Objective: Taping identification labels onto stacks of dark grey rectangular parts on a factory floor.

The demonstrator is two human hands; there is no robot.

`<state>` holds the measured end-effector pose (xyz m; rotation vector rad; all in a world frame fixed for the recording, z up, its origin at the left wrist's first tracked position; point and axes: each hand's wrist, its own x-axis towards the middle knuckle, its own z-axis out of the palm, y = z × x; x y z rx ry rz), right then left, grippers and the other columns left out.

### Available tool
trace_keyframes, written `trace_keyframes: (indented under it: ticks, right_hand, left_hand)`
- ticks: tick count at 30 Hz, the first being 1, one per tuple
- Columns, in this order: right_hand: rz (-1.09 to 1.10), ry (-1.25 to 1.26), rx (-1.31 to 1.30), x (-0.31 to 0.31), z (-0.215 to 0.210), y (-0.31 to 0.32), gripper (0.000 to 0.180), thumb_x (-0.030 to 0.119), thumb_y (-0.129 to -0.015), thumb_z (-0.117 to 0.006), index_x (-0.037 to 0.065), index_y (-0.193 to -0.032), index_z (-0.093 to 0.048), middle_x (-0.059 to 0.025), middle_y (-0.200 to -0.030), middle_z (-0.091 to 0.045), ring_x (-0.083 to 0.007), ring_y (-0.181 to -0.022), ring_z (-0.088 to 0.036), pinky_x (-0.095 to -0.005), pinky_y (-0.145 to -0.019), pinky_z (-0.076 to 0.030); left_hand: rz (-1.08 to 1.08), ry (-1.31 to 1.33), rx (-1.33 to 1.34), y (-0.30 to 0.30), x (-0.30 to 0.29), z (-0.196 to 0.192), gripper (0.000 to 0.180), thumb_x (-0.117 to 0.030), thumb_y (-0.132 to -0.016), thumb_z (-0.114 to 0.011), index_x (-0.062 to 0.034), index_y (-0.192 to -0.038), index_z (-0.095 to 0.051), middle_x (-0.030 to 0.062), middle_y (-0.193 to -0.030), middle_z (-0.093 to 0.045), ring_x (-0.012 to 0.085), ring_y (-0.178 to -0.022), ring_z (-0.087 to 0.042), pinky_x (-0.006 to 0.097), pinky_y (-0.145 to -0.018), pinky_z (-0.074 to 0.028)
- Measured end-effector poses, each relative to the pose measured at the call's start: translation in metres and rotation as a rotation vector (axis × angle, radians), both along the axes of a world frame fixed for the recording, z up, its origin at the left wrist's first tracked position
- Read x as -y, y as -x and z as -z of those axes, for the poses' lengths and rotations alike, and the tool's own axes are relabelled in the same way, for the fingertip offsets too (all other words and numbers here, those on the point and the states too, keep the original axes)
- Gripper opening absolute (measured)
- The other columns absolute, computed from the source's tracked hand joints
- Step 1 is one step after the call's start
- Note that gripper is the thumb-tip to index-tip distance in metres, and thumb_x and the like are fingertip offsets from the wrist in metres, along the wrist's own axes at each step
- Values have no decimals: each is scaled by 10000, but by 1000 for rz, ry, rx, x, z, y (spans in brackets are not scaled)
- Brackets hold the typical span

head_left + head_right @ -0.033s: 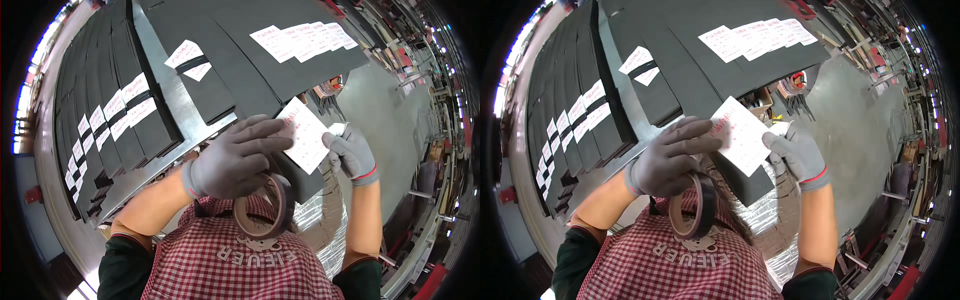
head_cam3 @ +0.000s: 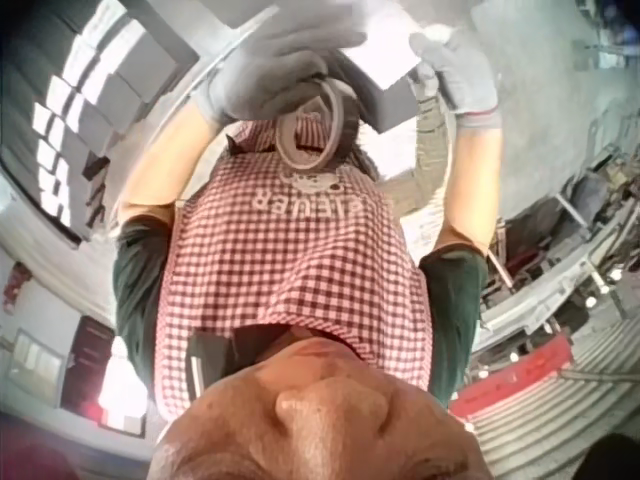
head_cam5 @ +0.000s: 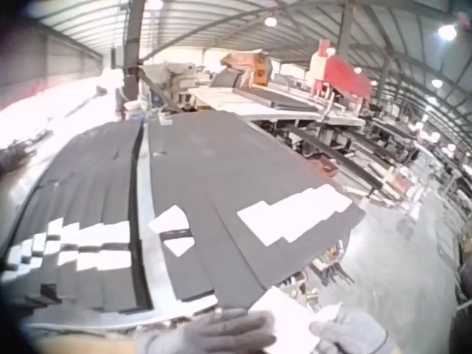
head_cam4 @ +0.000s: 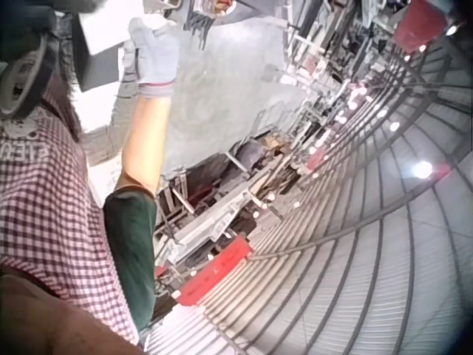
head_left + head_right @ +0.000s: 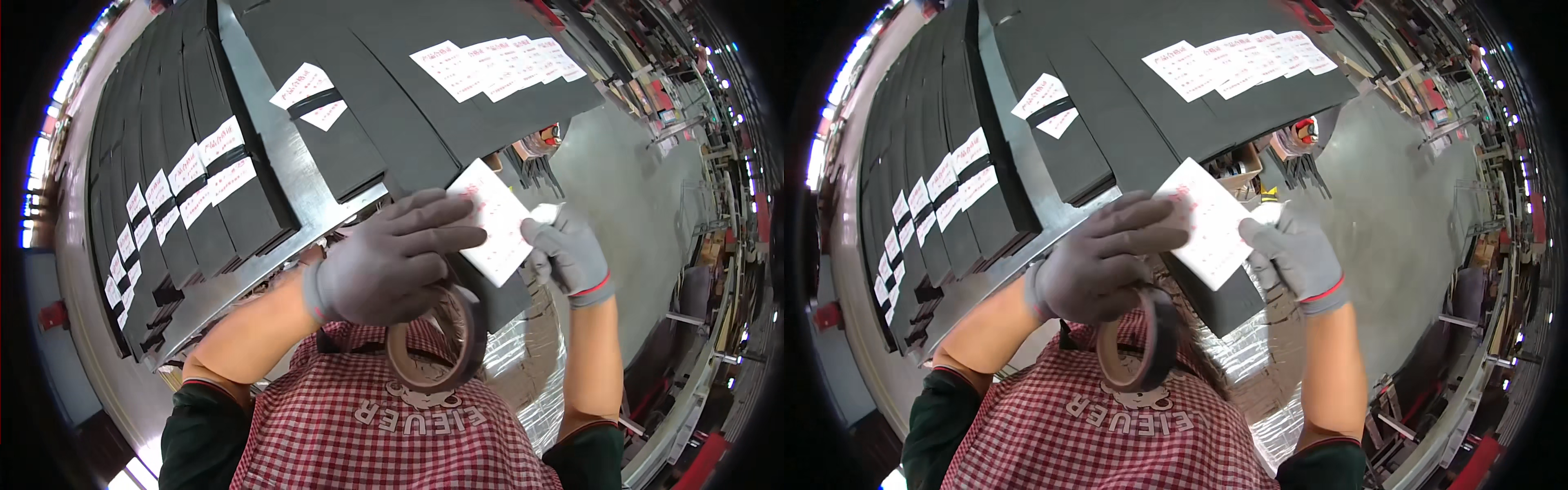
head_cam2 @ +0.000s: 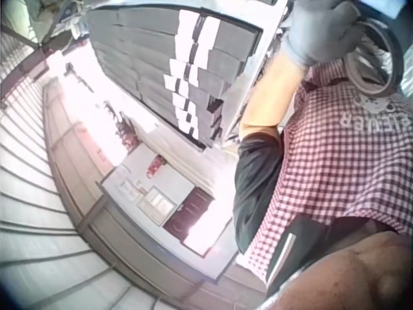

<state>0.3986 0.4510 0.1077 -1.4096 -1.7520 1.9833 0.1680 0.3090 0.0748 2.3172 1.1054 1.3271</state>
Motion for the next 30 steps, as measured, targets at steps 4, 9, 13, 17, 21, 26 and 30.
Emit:
trace_keyframes:
  ticks: [4,9,13,17,21,26,30]
  right_hand:
    - [-128,-25,209,15,0,16,284,220,-896,-657,-16,-748,-605,-62,-585,-587,-108,-445,-527,-246,-429,-416]
    - [-177,-756,-320,48,-57,18,217,133,-768,-715,9,-939,-668,-64,-741,-648,-172,-759,-629,-305,-724,-489]
    - [-891,-1062,-237,33,-73,22,275,110,-717,-723,26,-978,-699,-101,-845,-654,-243,-867,-613,-351,-852,-475]
    - [-632,-526,-241,11,-49,9,234,173,-638,-766,67,-845,-734,-57,-684,-610,-272,-728,-605,-550,-1097,-266]
    - [-1034,-387,-444,5,-66,28,278,69,-676,-776,60,-949,-723,-95,-722,-614,-299,-755,-636,-558,-1039,-342]
    - [-888,-882,346,-82,32,20,167,70,-844,-627,24,-991,-689,-125,-977,-692,-237,-890,-650,-357,-854,-490]
    - [-841,-297,16,-67,121,43,199,51,-851,-597,-19,-1023,-667,-140,-965,-697,-223,-876,-657,-314,-780,-516]
  left_hand:
    - [-73,191,-148,-7,-8,23,160,-154,-755,-651,-17,-831,-619,150,-1072,-645,316,-1128,-578,433,-1008,-434]
    - [25,574,-139,-1,-28,11,244,-175,-804,-620,-3,-976,-636,170,-893,-597,345,-917,-581,420,-844,-482]
    - [-95,723,-117,1,-33,-24,215,-213,-845,-609,-10,-902,-649,165,-824,-595,328,-831,-588,388,-768,-499]
    - [9,794,357,0,3,-17,225,-215,-867,-640,3,-814,-651,149,-728,-631,341,-664,-622,409,-662,-510]
    - [151,484,380,-2,46,-19,167,-179,-856,-667,-37,-769,-650,98,-685,-610,285,-616,-611,370,-606,-492]
    - [-244,892,334,10,41,101,113,-136,-857,-664,-50,-784,-647,83,-809,-644,257,-760,-635,354,-670,-501]
    - [-46,904,1098,-27,5,177,124,-114,-852,-680,-34,-946,-696,79,-963,-680,171,-861,-639,316,-752,-511]
